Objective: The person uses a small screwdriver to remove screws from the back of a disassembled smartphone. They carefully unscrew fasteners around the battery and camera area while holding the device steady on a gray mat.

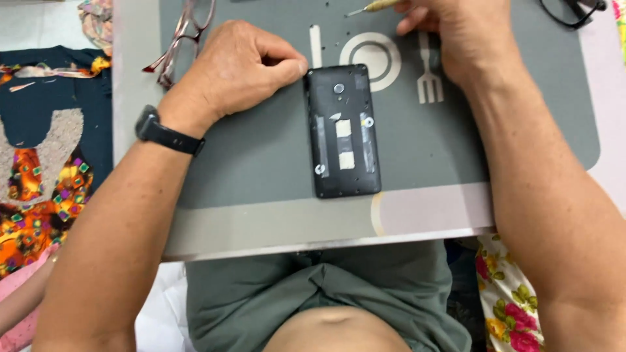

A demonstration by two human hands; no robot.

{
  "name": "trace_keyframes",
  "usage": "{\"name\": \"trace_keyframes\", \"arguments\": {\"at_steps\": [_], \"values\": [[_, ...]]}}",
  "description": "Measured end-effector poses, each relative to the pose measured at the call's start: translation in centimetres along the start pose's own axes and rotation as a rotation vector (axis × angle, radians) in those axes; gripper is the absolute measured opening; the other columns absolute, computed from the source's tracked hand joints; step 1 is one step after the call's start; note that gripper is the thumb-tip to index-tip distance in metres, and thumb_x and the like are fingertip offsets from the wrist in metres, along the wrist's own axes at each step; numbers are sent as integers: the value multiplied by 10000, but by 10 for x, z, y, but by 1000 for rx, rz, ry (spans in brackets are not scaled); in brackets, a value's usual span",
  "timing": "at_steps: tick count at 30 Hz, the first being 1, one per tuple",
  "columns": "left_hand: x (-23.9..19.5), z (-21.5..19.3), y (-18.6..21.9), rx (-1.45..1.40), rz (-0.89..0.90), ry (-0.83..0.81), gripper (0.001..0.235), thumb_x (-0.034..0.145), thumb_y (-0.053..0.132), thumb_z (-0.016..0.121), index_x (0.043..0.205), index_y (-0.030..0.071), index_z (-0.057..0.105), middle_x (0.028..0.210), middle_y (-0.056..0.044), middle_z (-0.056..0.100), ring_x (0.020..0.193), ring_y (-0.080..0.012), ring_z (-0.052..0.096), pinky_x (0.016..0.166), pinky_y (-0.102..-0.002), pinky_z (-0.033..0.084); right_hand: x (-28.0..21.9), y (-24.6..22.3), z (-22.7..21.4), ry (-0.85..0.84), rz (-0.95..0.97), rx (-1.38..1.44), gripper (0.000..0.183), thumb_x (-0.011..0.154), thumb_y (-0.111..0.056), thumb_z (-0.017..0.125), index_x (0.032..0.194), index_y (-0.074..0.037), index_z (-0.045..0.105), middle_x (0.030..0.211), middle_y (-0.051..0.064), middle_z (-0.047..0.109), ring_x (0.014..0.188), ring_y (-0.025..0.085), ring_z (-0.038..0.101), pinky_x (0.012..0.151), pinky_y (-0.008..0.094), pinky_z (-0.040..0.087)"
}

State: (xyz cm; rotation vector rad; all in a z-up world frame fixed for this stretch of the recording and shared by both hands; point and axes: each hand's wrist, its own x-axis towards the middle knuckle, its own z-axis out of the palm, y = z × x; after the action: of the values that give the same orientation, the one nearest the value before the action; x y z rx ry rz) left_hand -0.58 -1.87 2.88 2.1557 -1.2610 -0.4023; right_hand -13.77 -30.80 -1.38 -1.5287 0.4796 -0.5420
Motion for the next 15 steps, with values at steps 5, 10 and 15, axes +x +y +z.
{"name": "trace_keyframes", "arguments": {"at_steps": [5,10,15], "values": [[5,-5,5,20,-36,-58,192,942,279,699,964,235,885,917,119,850,857,-19,725,798,-266,518,-2,-2,6,10,-20,3,166,842,-108,855,841,-101,690,805,35,733,685,142,772,669,250,697],[2,14,-22,113,181,115,141,996,248,744,964,223,879,758,83,778,674,-75,650,681,-305,458,11,0,-4,13,134,-93,231,804,-148,845,868,-175,624,814,-56,694,654,96,765,669,210,635],[-3,13,-23,59,262,172,158,1005,140,722,977,180,872,712,75,714,659,-53,588,662,-270,437,17,4,-15,-79,194,43,220,645,-19,730,818,-147,683,876,-33,761,671,98,736,639,172,623]]}}
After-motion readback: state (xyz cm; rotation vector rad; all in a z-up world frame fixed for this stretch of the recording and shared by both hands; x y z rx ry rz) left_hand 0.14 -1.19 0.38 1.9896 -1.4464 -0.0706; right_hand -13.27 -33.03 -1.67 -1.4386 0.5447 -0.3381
